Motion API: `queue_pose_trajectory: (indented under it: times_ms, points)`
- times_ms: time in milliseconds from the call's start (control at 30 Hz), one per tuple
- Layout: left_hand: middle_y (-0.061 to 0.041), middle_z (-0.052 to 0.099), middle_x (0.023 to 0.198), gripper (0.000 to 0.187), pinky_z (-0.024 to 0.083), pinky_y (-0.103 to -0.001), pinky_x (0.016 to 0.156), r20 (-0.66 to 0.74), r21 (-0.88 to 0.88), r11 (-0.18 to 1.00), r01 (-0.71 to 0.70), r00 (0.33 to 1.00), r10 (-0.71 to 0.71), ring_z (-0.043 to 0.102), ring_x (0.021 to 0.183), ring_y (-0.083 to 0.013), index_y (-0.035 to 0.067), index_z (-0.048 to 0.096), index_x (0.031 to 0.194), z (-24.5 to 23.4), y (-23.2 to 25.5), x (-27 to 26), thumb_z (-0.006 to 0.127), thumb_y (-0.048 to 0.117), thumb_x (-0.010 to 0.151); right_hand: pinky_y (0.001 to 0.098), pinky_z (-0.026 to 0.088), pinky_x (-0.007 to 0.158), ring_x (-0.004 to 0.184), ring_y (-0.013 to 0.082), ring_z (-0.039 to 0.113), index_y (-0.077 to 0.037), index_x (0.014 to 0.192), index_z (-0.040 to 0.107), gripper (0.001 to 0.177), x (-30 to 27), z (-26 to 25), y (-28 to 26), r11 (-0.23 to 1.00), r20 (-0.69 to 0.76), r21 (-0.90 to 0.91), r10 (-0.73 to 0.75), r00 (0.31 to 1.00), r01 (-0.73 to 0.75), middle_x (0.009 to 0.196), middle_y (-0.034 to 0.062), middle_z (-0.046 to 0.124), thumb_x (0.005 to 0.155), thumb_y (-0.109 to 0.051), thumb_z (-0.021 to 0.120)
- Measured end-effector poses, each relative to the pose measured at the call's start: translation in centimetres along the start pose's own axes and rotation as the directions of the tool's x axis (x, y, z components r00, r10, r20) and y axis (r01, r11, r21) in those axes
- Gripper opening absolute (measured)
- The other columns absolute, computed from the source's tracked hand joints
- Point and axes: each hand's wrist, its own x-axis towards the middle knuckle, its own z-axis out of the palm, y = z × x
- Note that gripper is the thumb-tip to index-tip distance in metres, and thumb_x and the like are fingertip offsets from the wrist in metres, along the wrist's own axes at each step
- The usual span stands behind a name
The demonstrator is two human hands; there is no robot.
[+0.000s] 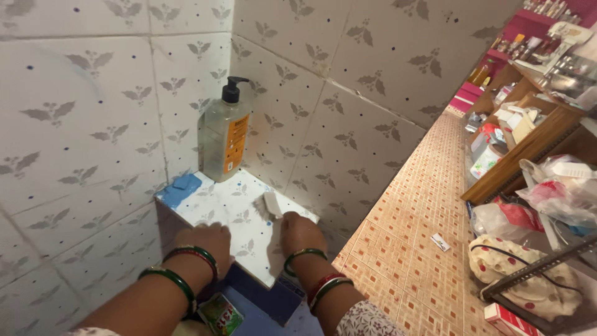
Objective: The person applies soap to bathroom wall tiles and a sink area by hand, then uses a brush to scrub the tiles and a faucet.
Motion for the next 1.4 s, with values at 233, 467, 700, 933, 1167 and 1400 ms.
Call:
queue_pose_trajectory:
  times_ms: [233,467,700,933,1167,1400]
  points:
    - [-0.009,0.048,0.156,0.064,0.051,-0.04,0.109,0.095,-0.041,0.999,0.002,0.995,0.002,0.057,0.136,-0.0267,0.006,0.053,0.144,1.3,-0.6,4.0,0.067,0.044,0.094,0.0509,0.053,0.091,0.105,0.0385,0.068,-0.011,0.115,0.067,0.044,-1.5,-0.5,-2.0,0.981,0.147,-0.162,-0.082,0.986,0.106,0.113,0.019,0.071,0.104,-0.045,0.041]
    - [-0.009,0.032,0.166,0.081,0.049,-0.042,0.11,0.17,-0.064,0.998,0.023,0.985,-0.011,0.049,0.143,-0.0249,0.009,0.05,0.148,1.0,0.1,4.7,0.072,0.059,0.089,0.0483,0.054,0.095,0.112,0.0351,0.067,-0.011,0.12,0.069,0.051,5.6,-1.8,0.1,0.966,0.103,-0.217,0.166,0.981,-0.14,0.12,0.0165,0.069,0.099,-0.053,0.048]
    - [-0.004,0.02,0.172,0.078,0.051,-0.041,0.111,0.271,-0.107,0.989,0.104,0.96,-0.072,0.052,0.142,-0.0254,0.016,0.052,0.149,-0.5,0.2,4.3,0.076,0.058,0.087,0.0493,0.05,0.1,0.109,0.0395,0.067,-0.001,0.108,0.073,0.058,6.1,5.9,-2.4,0.988,0.338,-0.049,-0.124,0.933,0.148,0.114,0.0252,0.07,0.107,-0.047,0.036]
    - [-0.004,0.023,0.17,0.092,0.05,-0.038,0.111,0.166,-0.122,0.99,0.077,0.985,-0.056,0.047,0.145,-0.0213,0.009,0.043,0.153,0.4,0.0,3.6,0.078,0.06,0.085,0.0474,0.054,0.097,0.106,0.036,0.072,-0.006,0.112,0.073,0.058,9.2,-0.3,3.3,0.954,0.292,-0.297,0.062,0.955,0.029,0.113,0.0217,0.072,0.106,-0.048,0.034]
    - [-0.006,0.031,0.167,0.088,0.049,-0.037,0.112,0.125,-0.144,0.988,0.063,0.991,-0.045,0.047,0.145,-0.0209,0.008,0.047,0.15,0.4,-0.1,3.6,0.079,0.058,0.084,0.0502,0.051,0.098,0.11,0.0388,0.068,-0.002,0.11,0.072,0.058,8.4,4.4,-1.6,0.989,0.267,-0.142,0.079,0.961,-0.042,0.116,0.0238,0.071,0.106,-0.047,0.037]
    - [-0.005,0.025,0.169,0.088,0.048,-0.037,0.113,0.13,-0.152,0.986,0.076,0.99,-0.056,0.046,0.146,-0.0206,0.011,0.044,0.15,0.0,-0.1,3.0,0.08,0.057,0.085,0.0501,0.058,0.092,0.107,0.0377,0.072,-0.009,0.126,0.06,0.043,8.6,-1.7,2.9,0.765,0.491,-0.547,-0.035,0.87,0.34,0.114,0.0233,0.072,0.105,-0.035,0.034]
